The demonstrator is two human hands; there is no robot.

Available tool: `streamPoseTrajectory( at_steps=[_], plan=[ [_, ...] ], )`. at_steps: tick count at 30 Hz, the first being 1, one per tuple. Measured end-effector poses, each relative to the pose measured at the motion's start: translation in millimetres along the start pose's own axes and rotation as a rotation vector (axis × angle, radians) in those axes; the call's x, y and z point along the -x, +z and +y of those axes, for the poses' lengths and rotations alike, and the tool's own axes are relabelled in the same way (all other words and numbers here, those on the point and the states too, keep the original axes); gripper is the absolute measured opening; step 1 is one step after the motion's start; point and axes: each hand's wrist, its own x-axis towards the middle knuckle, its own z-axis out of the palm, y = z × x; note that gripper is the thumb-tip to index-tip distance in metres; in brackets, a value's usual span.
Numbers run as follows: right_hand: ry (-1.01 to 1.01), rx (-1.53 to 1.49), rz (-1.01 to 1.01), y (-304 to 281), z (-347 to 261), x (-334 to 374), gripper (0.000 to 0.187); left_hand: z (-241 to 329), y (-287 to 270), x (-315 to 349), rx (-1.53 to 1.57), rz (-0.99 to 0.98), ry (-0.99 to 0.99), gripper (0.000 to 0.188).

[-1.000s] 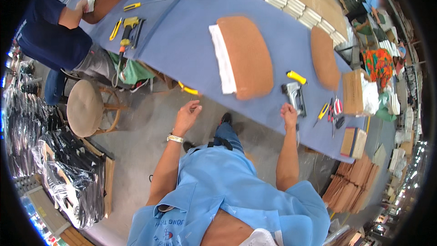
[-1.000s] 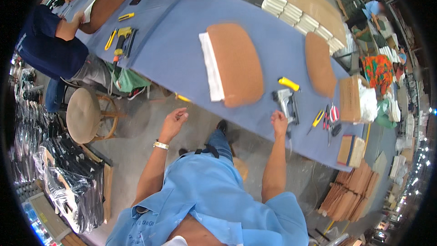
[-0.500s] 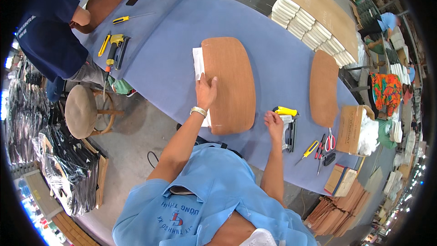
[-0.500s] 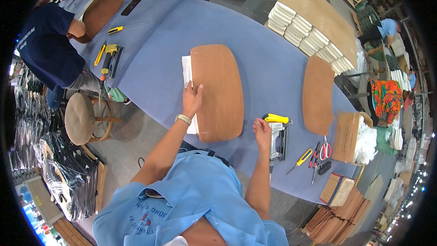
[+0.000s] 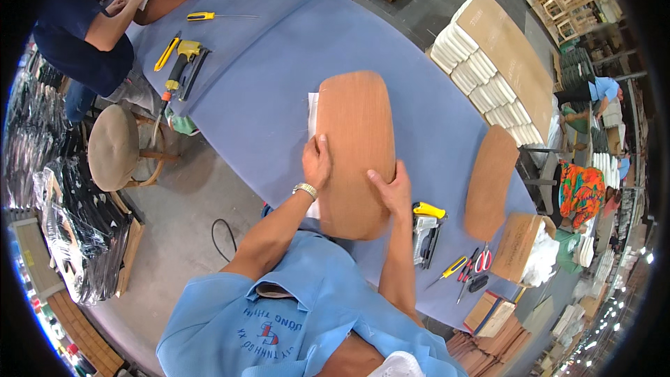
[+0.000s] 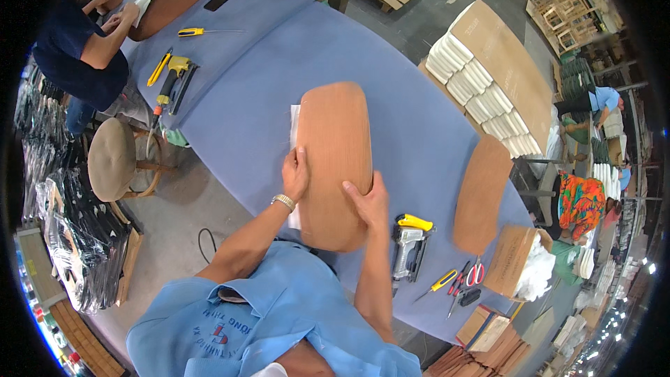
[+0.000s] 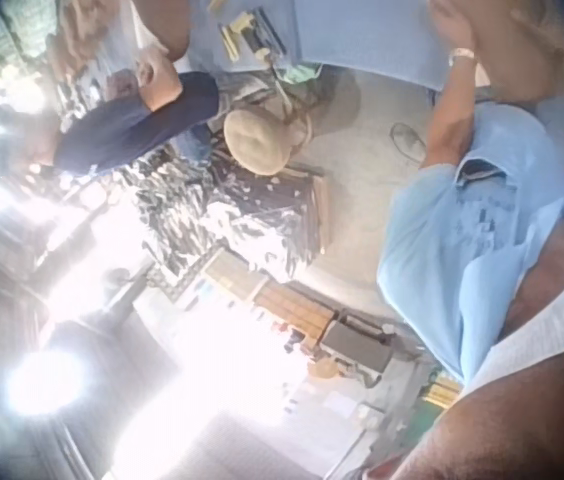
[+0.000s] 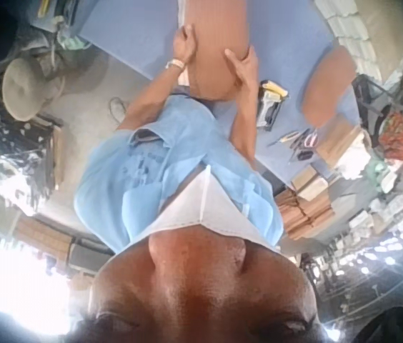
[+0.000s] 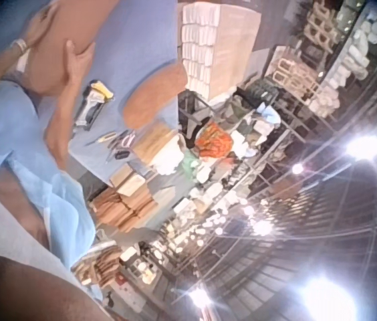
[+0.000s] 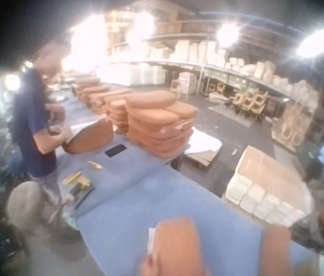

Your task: The person staples a brown fabric cover onto a cushion using a staple gun, then trims excess fabric with a utility knife. The person folds and smooths the fabric edges before stapling and continues the process around the cushion perimeter.

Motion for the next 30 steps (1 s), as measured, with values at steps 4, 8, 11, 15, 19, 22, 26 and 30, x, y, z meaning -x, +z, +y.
streamPoseTrajectory(
  at_steps=[4, 8, 11, 15, 19, 22, 26, 30],
  plan=[
    [-0.172, 0.217, -0.065, -38.9, -95.0, 12.8, 0.064, 17.1, 22.6, 35.2, 0.274, 0.082, 0.018, 0.069],
    [-0.488, 0.402, -0.201, -72.5, -140.9, 18.6, 0.070, 15.2, -15.0, 74.9, 0.437, -0.170, -0.072, 0.065],
    [-0.682, 0.464, -0.314, -84.7, -129.6, -3.2, 0.070, 24.6, -74.2, 104.0, 0.196, -0.218, 0.014, 0.056],
    [-0.519, 0.556, -0.405, -59.2, -71.1, -24.8, 0.066, 71.6, -165.7, 104.4, -0.397, 0.252, 0.836, 0.069],
    [-0.577, 0.659, -0.345, -23.5, -68.1, -20.6, 0.063, 101.2, -209.5, 62.4, -0.829, -0.104, 1.004, 0.083],
    [-0.739, 0.547, -0.194, -22.8, -45.8, -15.2, 0.060, 107.9, -180.3, 42.9, -1.036, -0.456, 0.853, 0.089],
    [-0.741, 0.516, 0.134, -26.8, -14.9, 2.8, 0.049, 134.7, -122.5, 51.4, -1.139, -0.646, 0.641, 0.087],
    [-0.578, 0.279, 0.312, -35.6, 14.6, -14.7, 0.042, 132.8, -106.1, 59.8, -1.119, -0.621, 0.726, 0.080]
  ],
)
